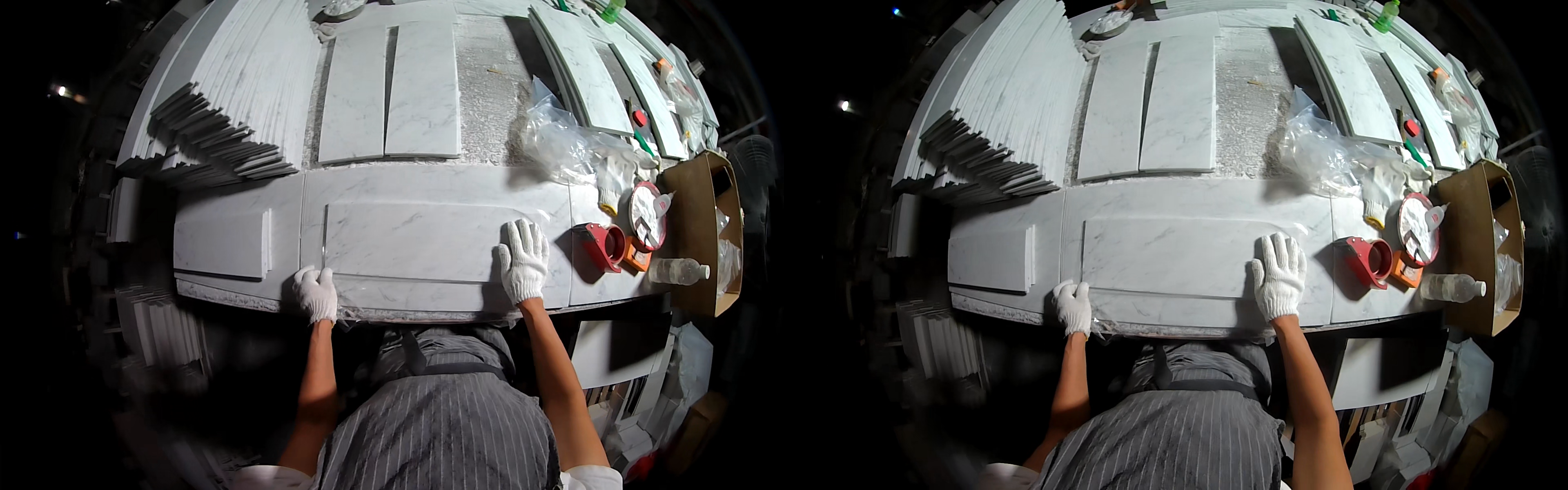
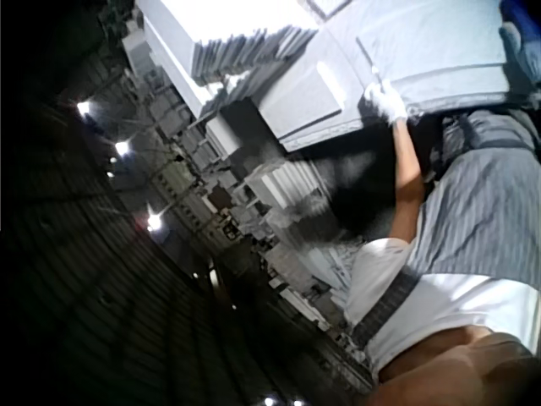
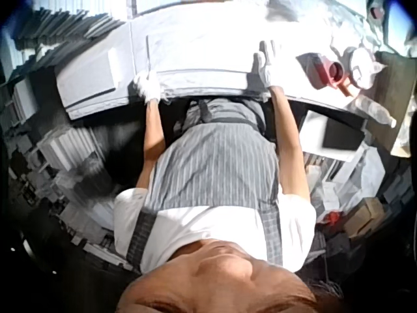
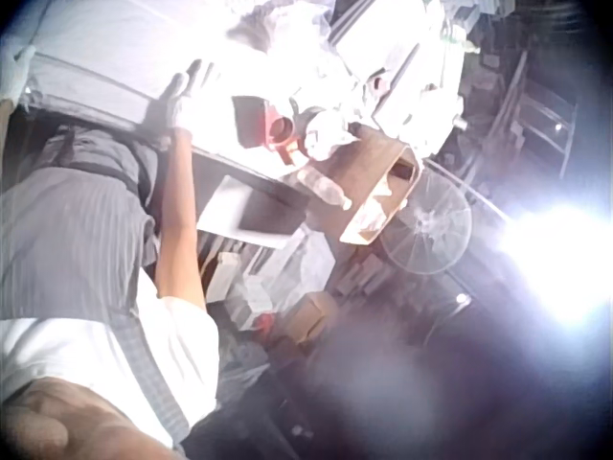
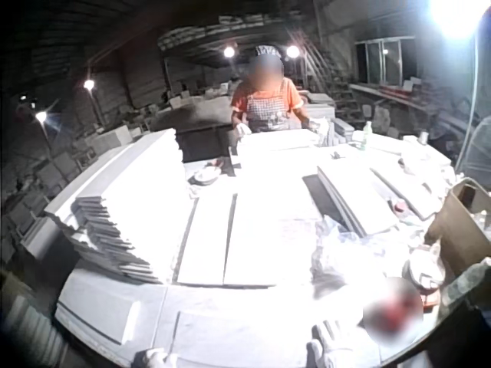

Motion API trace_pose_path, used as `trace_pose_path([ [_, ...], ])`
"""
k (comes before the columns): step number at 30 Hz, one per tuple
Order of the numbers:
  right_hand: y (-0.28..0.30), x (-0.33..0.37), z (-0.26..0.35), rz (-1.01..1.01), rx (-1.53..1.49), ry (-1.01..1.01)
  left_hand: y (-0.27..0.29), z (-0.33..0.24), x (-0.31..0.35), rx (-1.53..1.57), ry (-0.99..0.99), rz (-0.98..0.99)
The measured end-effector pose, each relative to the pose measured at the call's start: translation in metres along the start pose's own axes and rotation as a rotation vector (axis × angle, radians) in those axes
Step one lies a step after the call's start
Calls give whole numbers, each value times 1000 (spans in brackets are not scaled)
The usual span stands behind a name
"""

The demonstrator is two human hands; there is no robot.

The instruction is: The person wraps individual white rectangular tiles in plastic film at a workbench. They place each tile on a sheet of plastic, fold the film around it, and stack the wrapped tiles. A coworker is visible across the table also handling tiles.

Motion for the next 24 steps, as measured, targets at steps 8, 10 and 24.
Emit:
trace_pose_path([
  [8, -1, 2, -10, -20, 7, -57, -1, 9, -6, -19, -39, -6],
  [10, 0, 3, -13, -35, 11, -62, -2, 9, -7, -30, -37, -1],
  [24, 8, 16, -10, -47, 4, -90, 1, 12, -10, -79, -85, 17],
])
Point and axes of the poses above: each hand's wrist, its own x-axis away from the middle knuckle, its own y-axis out of the back of the hand, z = x × y, the point moved 5 cm from there along -x, towards the middle knuckle, and after that the axes turned 8 degrees about x, right-handed, at the moved point
